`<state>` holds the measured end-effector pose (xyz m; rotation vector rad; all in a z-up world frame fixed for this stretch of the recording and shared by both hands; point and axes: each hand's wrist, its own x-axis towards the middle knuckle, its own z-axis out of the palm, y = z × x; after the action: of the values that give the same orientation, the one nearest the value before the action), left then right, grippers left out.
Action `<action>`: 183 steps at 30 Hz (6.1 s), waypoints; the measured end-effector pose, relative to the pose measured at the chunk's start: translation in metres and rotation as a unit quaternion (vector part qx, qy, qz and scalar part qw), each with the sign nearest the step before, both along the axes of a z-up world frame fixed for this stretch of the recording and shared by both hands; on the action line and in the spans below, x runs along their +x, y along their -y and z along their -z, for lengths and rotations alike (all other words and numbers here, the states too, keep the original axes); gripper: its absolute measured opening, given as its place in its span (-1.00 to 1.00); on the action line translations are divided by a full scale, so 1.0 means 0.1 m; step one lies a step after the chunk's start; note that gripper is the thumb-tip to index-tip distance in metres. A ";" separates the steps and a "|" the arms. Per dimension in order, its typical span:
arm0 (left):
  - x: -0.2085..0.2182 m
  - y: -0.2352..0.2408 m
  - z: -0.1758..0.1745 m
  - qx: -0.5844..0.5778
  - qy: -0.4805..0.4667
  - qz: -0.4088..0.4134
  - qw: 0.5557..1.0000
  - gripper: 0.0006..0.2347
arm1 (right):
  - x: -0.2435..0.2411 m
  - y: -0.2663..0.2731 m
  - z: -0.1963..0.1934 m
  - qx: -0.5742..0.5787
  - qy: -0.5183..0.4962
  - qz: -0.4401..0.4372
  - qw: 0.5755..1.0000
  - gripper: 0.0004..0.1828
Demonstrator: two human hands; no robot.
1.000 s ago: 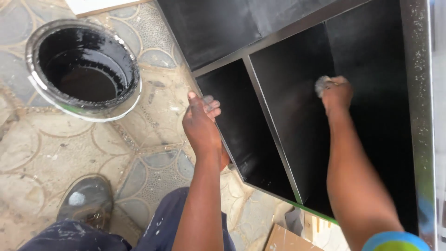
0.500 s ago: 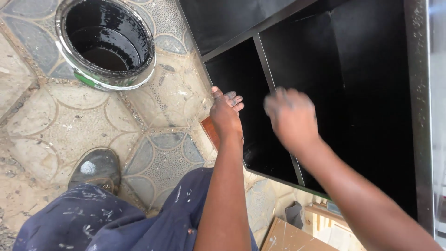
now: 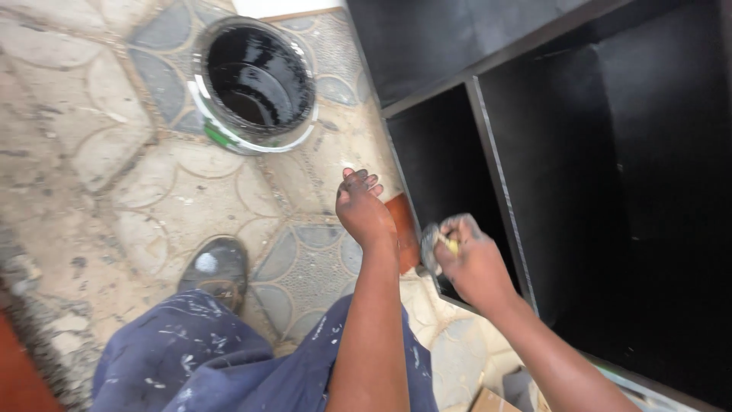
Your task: Painting the interior of a black wooden cabinet using a sponge applicator dipped in a bucket of paint.
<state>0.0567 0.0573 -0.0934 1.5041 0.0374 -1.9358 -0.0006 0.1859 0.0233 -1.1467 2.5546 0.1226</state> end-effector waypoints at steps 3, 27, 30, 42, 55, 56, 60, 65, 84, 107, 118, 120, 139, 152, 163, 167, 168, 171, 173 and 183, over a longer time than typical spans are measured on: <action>0.21 0.23 0.20 -0.017 0.062 -0.045 0.997 -0.73 | 0.09 0.62 0.12 -0.080 0.066 0.031 0.994 -0.69; 0.94 1.28 0.81 -0.010 0.132 -0.103 0.986 -0.53 | 0.11 3.97 2.90 0.019 0.100 -0.178 0.979 -0.68; 0.92 1.35 0.96 -0.026 0.113 -0.136 0.984 -0.60 | 0.23 4.03 2.73 0.037 0.110 -0.190 0.975 -0.87; 0.81 1.18 1.09 0.038 0.112 0.008 0.993 -0.57 | 0.22 4.15 1.95 0.120 0.340 0.065 0.930 -0.88; 0.63 1.05 1.30 0.014 -0.060 -0.104 0.993 -0.40 | 0.51 4.16 1.58 0.314 0.193 -0.176 0.913 -0.69; 0.57 1.01 1.40 0.011 -0.062 -0.102 0.993 -0.39 | 0.35 4.16 1.80 0.278 0.204 -0.133 0.929 -0.74; 0.79 1.06 0.93 0.036 -0.072 -0.121 0.989 -0.44 | 0.85 4.02 1.11 0.309 0.219 -0.178 0.908 -0.64; 0.93 1.03 0.63 0.060 -0.045 -0.152 0.986 -0.52 | 0.45 3.77 1.06 0.193 0.469 -0.071 0.859 -0.72; 0.08 0.47 -0.84 -0.071 -0.205 0.133 0.967 -0.71 | -1.30 -0.32 -0.76 -0.386 0.434 0.252 0.774 -0.49; -0.53 0.62 -1.03 -0.208 -0.299 0.420 0.831 -0.69 | -2.69 -0.52 -0.26 -0.037 -0.257 0.130 0.957 -0.70; -0.62 0.97 -1.19 -0.219 -0.299 0.553 0.746 -0.64 | -3.89 -1.18 0.04 0.037 -0.350 0.048 0.935 -0.83; -0.58 0.97 -1.18 -0.219 -0.276 0.568 0.744 -0.64 | -4.79 -1.25 0.06 0.097 -0.386 0.142 0.906 -0.78; -0.87 0.53 -0.73 -0.037 0.000 0.227 0.973 -0.71 | -3.56 -0.73 -0.03 -0.142 -0.351 -0.039 0.925 -0.89; -1.01 0.30 -0.20 0.214 -0.333 0.230 0.889 -0.35 | -0.76 0.00 -0.33 -0.124 -0.314 -0.097 0.936 -0.83; -0.79 0.31 -0.12 0.167 -0.315 0.304 0.883 -0.30 | -2.80 -0.09 0.09 -0.114 -0.270 0.119 0.949 -0.83; -0.80 0.52 -0.20 0.250 -0.283 0.151 0.913 -0.34 | -0.46 0.33 -0.32 -0.155 -0.107 -0.121 0.975 -0.62; -0.79 0.46 -0.15 0.253 -0.282 0.151 0.913 -0.34 | -0.36 0.24 -0.31 -0.153 -0.106 -0.120 0.975 -0.62; -0.88 0.23 -0.05 0.252 -0.274 0.174 0.912 -0.31 | -0.25 -0.02 -0.29 -0.181 -0.166 0.026 0.969 -0.87; -0.94 -0.01 -0.01 0.184 -0.314 0.330 0.871 -0.32 | -0.37 -0.17 -0.32 -0.207 -0.287 0.075 0.932 -0.93; -1.45 -1.41 0.60 0.170 -0.395 0.562 0.707 -0.43 | -4.43 -1.19 -0.04 0.086 -0.436 0.218 0.869 -0.87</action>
<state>-0.0880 0.1983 -0.1535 0.6990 -0.2100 -3.6415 -0.4436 0.3047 0.0269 -0.4390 3.3965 0.9193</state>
